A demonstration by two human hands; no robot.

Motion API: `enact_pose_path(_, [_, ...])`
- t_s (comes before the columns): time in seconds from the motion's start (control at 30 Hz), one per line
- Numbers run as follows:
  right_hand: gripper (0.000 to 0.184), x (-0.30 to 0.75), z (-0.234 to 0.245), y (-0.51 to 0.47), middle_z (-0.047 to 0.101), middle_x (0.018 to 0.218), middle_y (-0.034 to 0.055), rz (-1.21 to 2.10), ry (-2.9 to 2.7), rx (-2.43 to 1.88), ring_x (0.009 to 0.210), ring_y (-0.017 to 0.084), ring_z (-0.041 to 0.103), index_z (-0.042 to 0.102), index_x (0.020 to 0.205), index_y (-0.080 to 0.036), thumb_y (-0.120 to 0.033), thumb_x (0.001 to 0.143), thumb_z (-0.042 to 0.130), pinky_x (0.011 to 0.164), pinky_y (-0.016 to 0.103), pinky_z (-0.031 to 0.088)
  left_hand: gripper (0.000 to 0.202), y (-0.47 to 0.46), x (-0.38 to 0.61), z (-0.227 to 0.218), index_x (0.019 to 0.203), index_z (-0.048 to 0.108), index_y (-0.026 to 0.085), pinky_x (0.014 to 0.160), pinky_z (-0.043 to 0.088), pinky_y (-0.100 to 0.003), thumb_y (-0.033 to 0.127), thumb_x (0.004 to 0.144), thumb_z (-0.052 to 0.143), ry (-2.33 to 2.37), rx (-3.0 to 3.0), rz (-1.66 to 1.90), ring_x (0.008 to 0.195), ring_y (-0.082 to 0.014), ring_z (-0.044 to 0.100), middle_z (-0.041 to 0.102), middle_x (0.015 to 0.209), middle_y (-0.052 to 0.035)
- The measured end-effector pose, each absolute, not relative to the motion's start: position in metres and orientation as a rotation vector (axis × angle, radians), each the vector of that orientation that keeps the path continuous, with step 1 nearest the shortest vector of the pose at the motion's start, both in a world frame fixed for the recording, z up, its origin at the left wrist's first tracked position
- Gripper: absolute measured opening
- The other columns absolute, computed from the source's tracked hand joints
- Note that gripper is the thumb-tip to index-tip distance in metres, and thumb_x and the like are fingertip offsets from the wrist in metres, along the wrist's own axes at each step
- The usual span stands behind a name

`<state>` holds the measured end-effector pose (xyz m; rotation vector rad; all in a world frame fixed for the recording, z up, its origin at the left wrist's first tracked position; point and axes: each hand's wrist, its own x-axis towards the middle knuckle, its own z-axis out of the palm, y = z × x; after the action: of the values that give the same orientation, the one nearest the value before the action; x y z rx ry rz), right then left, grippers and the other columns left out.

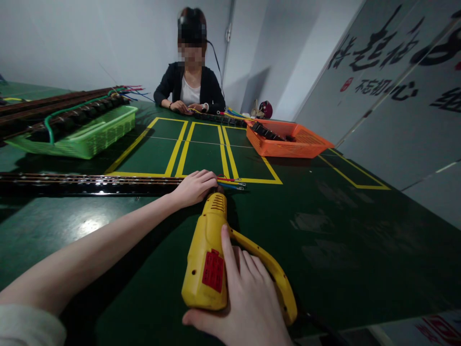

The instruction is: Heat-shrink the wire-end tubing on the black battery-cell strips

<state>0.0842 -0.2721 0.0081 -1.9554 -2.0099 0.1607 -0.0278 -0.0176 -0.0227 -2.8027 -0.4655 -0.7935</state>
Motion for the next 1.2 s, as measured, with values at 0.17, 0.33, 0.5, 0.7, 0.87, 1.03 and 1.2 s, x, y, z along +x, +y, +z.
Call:
enact_pose_path(0.17, [0.134, 0.081, 0.012, -0.266, 0.062, 0.118, 0.0117, 0.343, -1.996, -2.003, 0.097, 0.034, 0.062, 0.001, 0.151, -0.027, -0.072, 0.048, 0.074, 0.081, 0.049, 0.051, 0.019, -0.020, -0.028, -0.020, 0.100, 0.056, 0.018, 0.083, 0.044, -0.030, 0.013, 0.091, 0.040, -0.491, -2.809, -0.730, 0.098, -0.0188, 0.052, 0.060, 0.109, -0.0062])
enact_pose_path(0.33, [0.131, 0.090, 0.006, -0.270, 0.063, 0.116, 0.0108, 0.267, -2.018, -1.944, 0.097, 0.033, 0.063, 0.004, 0.151, -0.026, -0.078, 0.050, 0.069, 0.081, 0.048, 0.051, 0.018, -0.020, -0.029, -0.021, 0.100, 0.056, 0.017, 0.084, 0.045, -0.030, 0.013, 0.090, 0.041, -0.485, -2.801, -0.746, 0.098, -0.0189, 0.053, 0.060, 0.108, -0.0062])
enact_pose_path(0.5, [0.130, 0.106, 0.000, -0.279, 0.064, 0.117, 0.0113, 0.054, -1.999, -1.940, 0.092, 0.032, 0.064, 0.010, 0.151, -0.024, -0.079, 0.049, 0.068, 0.076, 0.044, 0.052, 0.019, -0.019, -0.030, -0.022, 0.102, 0.056, 0.017, 0.082, 0.045, -0.031, 0.018, 0.094, 0.038, -0.456, -2.778, -0.773, 0.096, -0.0186, 0.053, 0.059, 0.108, -0.0069])
enact_pose_path(0.7, [0.125, 0.123, 0.000, -0.289, 0.064, 0.119, 0.0105, -0.105, -1.970, -1.988, 0.095, 0.030, 0.064, 0.012, 0.151, -0.021, -0.077, 0.053, 0.068, 0.077, 0.040, 0.050, 0.022, -0.019, -0.029, -0.022, 0.103, 0.055, 0.017, 0.081, 0.046, -0.029, 0.021, 0.097, 0.034, -0.464, -2.788, -0.814, 0.094, -0.0171, 0.053, 0.059, 0.105, -0.0063])
enact_pose_path(0.87, [0.120, 0.128, -0.003, -0.290, 0.065, 0.116, 0.0118, -0.175, -1.952, -1.988, 0.090, 0.030, 0.065, 0.015, 0.150, -0.020, -0.079, 0.058, 0.063, 0.074, 0.040, 0.050, 0.022, -0.021, -0.027, -0.022, 0.103, 0.055, 0.017, 0.080, 0.046, -0.031, 0.020, 0.096, 0.034, -0.494, -2.784, -0.796, 0.094, -0.0185, 0.053, 0.059, 0.104, -0.0076])
enact_pose_path(1.03, [0.115, 0.116, -0.010, -0.289, 0.067, 0.107, 0.0134, -0.280, -1.911, -1.998, 0.088, 0.031, 0.065, 0.016, 0.150, -0.016, -0.084, 0.064, 0.051, 0.073, 0.042, 0.051, 0.019, -0.022, -0.024, -0.023, 0.104, 0.052, 0.015, 0.077, 0.046, -0.032, 0.025, 0.096, 0.038, -0.581, -2.759, -0.835, 0.090, -0.0202, 0.053, 0.058, 0.098, -0.0084])
enact_pose_path(1.2, [0.116, 0.094, -0.012, -0.285, 0.067, 0.100, 0.0159, -0.383, -1.868, -2.015, 0.081, 0.032, 0.064, 0.017, 0.150, -0.012, -0.086, 0.065, 0.047, 0.068, 0.043, 0.051, 0.019, -0.024, -0.022, -0.023, 0.102, 0.052, 0.015, 0.077, 0.045, -0.033, 0.024, 0.096, 0.036, -0.597, -2.751, -0.850, 0.089, -0.0209, 0.051, 0.056, 0.096, -0.0086])
